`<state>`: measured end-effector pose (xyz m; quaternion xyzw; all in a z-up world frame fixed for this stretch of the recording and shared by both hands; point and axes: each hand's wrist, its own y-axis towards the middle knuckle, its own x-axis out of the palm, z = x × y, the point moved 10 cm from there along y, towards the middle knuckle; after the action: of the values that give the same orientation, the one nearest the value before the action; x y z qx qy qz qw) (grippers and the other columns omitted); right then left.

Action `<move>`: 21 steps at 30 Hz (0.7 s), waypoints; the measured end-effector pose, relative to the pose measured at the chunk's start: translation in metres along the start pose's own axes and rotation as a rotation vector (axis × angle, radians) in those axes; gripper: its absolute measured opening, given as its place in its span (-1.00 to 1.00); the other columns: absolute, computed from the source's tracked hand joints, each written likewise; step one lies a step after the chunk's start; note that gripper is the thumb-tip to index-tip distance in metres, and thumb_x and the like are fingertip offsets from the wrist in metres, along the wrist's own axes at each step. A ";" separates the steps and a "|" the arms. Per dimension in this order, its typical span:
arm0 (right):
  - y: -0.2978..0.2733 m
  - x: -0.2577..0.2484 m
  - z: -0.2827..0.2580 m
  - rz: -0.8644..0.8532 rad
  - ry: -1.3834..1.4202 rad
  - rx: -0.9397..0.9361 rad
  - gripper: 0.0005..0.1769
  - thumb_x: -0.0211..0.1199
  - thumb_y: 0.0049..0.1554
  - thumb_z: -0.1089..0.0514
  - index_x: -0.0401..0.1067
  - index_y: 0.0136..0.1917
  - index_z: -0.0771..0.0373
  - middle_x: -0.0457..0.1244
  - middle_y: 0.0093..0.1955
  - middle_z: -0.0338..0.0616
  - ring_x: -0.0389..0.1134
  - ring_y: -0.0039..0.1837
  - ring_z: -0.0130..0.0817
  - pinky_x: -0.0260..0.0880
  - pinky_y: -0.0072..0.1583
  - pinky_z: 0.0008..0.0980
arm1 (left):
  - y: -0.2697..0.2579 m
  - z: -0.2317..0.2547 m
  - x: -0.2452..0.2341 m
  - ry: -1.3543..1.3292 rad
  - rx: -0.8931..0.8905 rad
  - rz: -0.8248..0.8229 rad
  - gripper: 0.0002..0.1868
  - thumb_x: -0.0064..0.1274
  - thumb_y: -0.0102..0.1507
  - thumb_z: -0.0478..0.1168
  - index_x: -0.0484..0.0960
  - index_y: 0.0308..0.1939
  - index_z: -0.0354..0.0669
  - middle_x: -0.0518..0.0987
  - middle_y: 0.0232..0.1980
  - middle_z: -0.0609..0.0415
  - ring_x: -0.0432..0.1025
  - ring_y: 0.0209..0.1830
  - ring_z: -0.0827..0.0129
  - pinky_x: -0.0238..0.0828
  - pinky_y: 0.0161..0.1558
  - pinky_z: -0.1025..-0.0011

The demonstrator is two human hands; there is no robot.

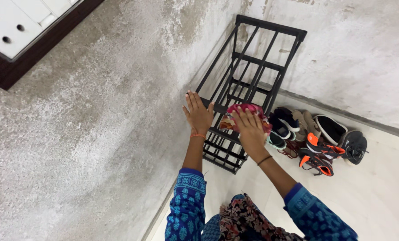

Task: The person removes multiple pairs of shoes from a black metal shoe rack and places them on the floor. Then, using a patterned cloth, the person wipes the metal bars of the empty shoe rack.

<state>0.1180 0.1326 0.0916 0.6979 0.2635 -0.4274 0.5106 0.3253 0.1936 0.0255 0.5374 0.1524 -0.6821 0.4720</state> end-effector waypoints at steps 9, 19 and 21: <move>-0.034 -0.028 0.023 0.006 -0.033 0.112 -0.06 0.20 -0.11 0.49 0.23 0.53 0.07 0.09 0.58 -0.12 0.00 0.63 0.02 -0.10 0.55 0.18 | 0.001 -0.003 0.004 0.022 -0.002 -0.040 -0.04 -0.38 0.42 0.35 -0.06 0.59 -0.40 -0.19 0.69 -0.24 -0.31 0.70 -0.01 -0.23 0.52 -0.19; -0.040 -0.026 0.031 -0.002 0.008 0.070 -0.08 0.21 -0.11 0.48 0.24 0.52 0.08 0.12 0.56 -0.14 0.05 0.60 -0.08 -0.04 0.56 0.07 | -0.005 -0.005 -0.004 0.000 0.029 0.045 -0.04 -0.32 0.40 0.34 -0.01 0.59 -0.39 -0.13 0.69 -0.23 -0.26 0.70 -0.03 -0.12 0.49 -0.23; -0.039 -0.026 0.031 -0.005 -0.002 0.064 -0.08 0.20 -0.10 0.48 0.24 0.52 0.08 0.11 0.56 -0.14 0.05 0.60 -0.10 -0.04 0.57 0.05 | -0.002 -0.007 0.000 0.009 0.014 0.031 -0.04 -0.30 0.39 0.35 -0.01 0.58 -0.38 -0.12 0.69 -0.21 -0.25 0.70 -0.02 -0.12 0.48 -0.24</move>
<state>0.0636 0.1182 0.0911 0.7129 0.2508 -0.4375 0.4873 0.3277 0.1999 0.0217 0.5460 0.1413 -0.6735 0.4778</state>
